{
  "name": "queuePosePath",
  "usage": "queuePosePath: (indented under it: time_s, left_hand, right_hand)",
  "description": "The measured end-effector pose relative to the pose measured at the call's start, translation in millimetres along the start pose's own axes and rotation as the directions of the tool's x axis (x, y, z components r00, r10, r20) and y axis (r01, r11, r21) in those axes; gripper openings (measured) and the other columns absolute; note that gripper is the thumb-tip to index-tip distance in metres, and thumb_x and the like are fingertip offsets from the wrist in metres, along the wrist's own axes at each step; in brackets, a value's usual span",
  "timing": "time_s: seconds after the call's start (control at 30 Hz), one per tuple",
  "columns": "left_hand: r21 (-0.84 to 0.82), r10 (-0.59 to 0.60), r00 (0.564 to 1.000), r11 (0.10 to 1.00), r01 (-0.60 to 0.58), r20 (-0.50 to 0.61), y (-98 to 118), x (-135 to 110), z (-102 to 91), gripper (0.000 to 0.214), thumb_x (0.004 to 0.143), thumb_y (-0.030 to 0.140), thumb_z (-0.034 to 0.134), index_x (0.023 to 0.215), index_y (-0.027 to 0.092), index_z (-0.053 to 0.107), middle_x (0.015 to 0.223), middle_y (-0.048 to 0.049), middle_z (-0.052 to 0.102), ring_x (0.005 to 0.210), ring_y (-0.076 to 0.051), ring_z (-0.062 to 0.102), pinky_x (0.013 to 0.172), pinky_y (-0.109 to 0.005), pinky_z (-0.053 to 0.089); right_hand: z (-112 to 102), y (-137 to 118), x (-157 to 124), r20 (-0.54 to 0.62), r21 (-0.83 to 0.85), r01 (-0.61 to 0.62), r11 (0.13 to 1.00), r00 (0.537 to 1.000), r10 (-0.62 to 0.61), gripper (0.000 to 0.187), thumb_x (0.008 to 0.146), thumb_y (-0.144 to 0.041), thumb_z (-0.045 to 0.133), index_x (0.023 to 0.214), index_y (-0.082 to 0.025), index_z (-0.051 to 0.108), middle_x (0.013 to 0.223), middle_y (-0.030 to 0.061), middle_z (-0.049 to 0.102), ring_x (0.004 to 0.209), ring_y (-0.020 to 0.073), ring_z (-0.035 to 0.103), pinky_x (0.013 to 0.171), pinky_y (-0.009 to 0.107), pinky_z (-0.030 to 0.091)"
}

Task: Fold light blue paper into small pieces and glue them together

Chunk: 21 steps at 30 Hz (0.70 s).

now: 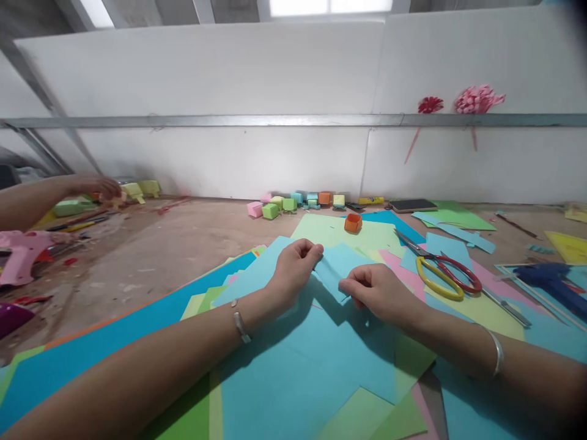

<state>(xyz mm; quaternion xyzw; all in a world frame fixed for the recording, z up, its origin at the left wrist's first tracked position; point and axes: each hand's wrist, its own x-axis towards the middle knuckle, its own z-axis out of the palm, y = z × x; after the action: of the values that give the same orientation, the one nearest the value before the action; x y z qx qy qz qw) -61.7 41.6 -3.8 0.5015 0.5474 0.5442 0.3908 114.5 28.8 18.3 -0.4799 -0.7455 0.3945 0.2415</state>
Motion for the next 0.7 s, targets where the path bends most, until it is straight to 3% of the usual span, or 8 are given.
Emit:
queuePosePath:
  time_s: [0.13,0.27,0.4,0.53,0.6,0.7]
  left_hand:
    - [-0.026,-0.034,0.999,0.999,0.034,0.011,1,-1,1.2,0.03,0.07,0.044,0.063,0.061,0.019,0.048,0.051,0.008,0.04,0.047,-0.007,0.036,0.047,-0.022,0.026]
    - [-0.034,-0.058,0.998,0.998,0.058,0.002,4,-2,0.9,0.028,0.073,0.041,0.061,0.062,0.019,0.048,0.051,0.0081,0.04,0.044,-0.007,0.039,0.045,-0.021,0.026]
    - [-0.02,-0.029,0.998,0.999,0.028,-0.049,5,-4,0.5,0.024,0.079,0.038,0.057,0.066,0.019,0.049,0.048,0.0094,0.038,0.043,-0.007,0.042,0.045,-0.02,0.028]
    - [0.001,0.031,0.998,1.0,-0.031,-0.046,5,-7,1.5,0.024,0.079,0.037,0.06,0.066,0.019,0.05,0.047,0.0092,0.042,0.044,-0.007,0.044,0.046,-0.02,0.031]
    - [0.008,0.044,0.999,0.999,-0.044,-0.031,6,-8,2.0,0.024,0.079,0.036,0.061,0.066,0.018,0.05,0.046,0.0091,0.043,0.043,-0.007,0.045,0.046,-0.019,0.032]
    - [-0.011,-0.034,0.999,0.999,0.034,0.005,8,-8,2.1,0.024,0.08,0.035,0.06,0.066,0.018,0.051,0.044,0.0086,0.045,0.042,-0.006,0.044,0.045,-0.017,0.031]
  right_hand:
    - [-2,5,5,-0.017,0.008,0.029,1.0,0.999,-0.029,0.038,0.078,-0.04,0.055,0.049,-0.02,0.041,0.049,-0.0043,0.039,0.05,0.0105,0.034,0.05,0.026,0.027]
    - [-3,12,9,0.007,0.15,-0.054,0.987,0.999,0.053,0.042,0.079,-0.049,0.055,0.052,-0.021,0.041,0.05,-0.0044,0.04,0.051,0.0105,0.034,0.05,0.027,0.027]
    - [-2,14,10,0.004,0.258,-0.108,0.96,0.994,0.111,0.043,0.082,-0.059,0.053,0.067,-0.018,0.056,0.057,-0.0007,0.055,0.053,0.0115,0.045,0.051,0.026,0.034]
    - [2,12,7,0.083,0.388,-0.144,0.91,0.989,0.121,0.039,0.072,-0.042,0.071,0.1,-0.017,0.062,0.066,-0.0008,0.062,0.053,0.0122,0.055,0.05,0.025,0.039]
    - [2,11,5,0.086,0.441,-0.123,0.889,0.992,0.094,0.041,0.07,-0.034,0.073,0.105,-0.017,0.061,0.061,-0.0042,0.058,0.051,0.011,0.054,0.05,0.024,0.039]
    - [0,11,5,0.046,0.466,-0.066,0.882,0.998,0.051,0.042,0.072,-0.03,0.069,0.111,-0.018,0.06,0.054,-0.0084,0.049,0.051,0.0101,0.051,0.05,0.023,0.039]
